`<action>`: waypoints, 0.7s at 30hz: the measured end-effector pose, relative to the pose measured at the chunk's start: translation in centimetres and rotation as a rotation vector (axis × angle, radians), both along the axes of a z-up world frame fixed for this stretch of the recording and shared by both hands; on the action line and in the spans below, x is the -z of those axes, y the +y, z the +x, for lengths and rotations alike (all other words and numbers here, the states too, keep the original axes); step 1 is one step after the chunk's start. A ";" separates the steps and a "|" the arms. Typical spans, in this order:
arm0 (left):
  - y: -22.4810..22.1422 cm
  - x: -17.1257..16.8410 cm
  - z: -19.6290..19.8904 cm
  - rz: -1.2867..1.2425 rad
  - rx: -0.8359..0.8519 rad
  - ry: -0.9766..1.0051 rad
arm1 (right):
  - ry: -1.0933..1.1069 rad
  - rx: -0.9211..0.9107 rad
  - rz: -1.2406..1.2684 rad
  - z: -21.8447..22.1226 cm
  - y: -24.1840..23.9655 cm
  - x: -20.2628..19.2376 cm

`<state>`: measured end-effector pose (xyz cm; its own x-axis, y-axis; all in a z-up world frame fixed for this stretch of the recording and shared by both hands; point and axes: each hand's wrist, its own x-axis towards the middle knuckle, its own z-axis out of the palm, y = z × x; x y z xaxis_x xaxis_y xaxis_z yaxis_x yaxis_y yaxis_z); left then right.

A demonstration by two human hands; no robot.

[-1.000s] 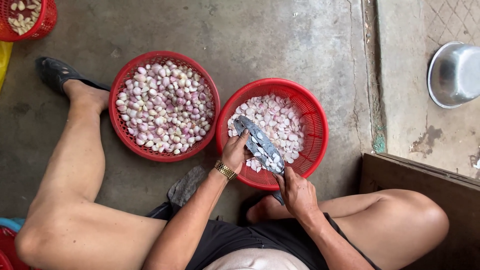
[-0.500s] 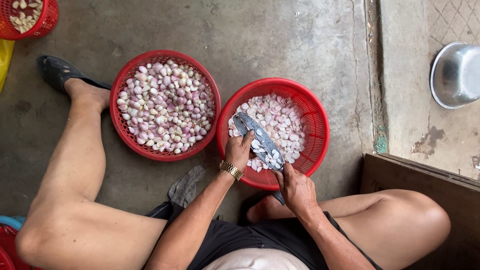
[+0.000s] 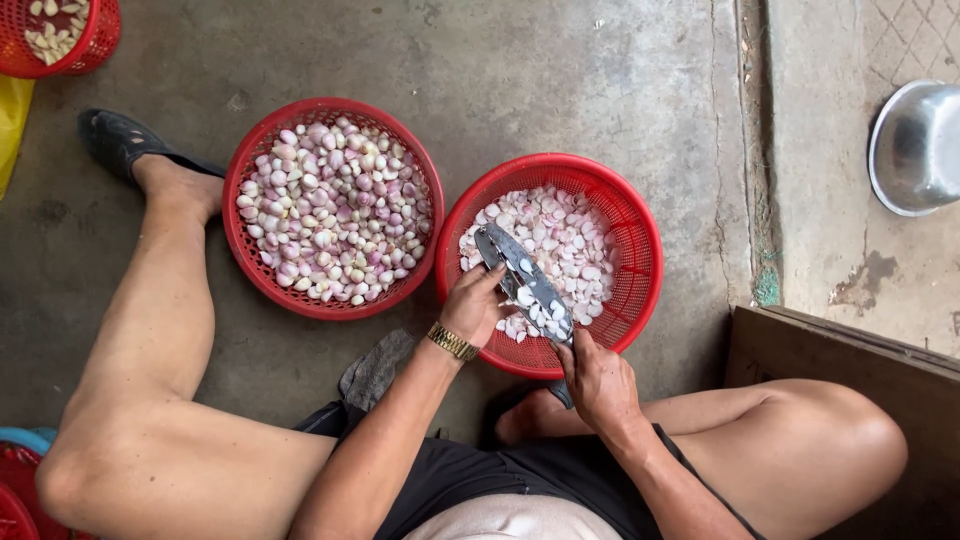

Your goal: A person is sitting on the floor slicing small onions or shallots into a red basket using a knife.

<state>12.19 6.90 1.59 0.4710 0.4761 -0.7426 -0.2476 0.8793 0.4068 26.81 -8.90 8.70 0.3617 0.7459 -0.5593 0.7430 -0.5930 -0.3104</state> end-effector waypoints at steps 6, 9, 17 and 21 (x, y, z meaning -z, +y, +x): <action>0.0 0.2 -0.1 -0.019 -0.024 0.049 | 0.001 0.016 0.009 0.4 -0.4 0.1; 0.3 -2.5 0.2 -0.042 0.023 0.134 | -0.023 0.000 0.009 0.6 0.0 0.0; -3.3 -0.6 2.7 0.255 0.018 0.337 | -0.126 0.016 0.136 1.2 0.3 1.6; -3.2 1.8 2.4 0.462 0.125 0.394 | -0.282 0.034 0.248 1.5 0.8 1.8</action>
<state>14.62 3.73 -0.23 0.2760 0.7487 -0.6027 0.0925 0.6034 0.7920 28.29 -8.14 6.86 0.5022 0.8312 -0.2386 0.8011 -0.5511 -0.2337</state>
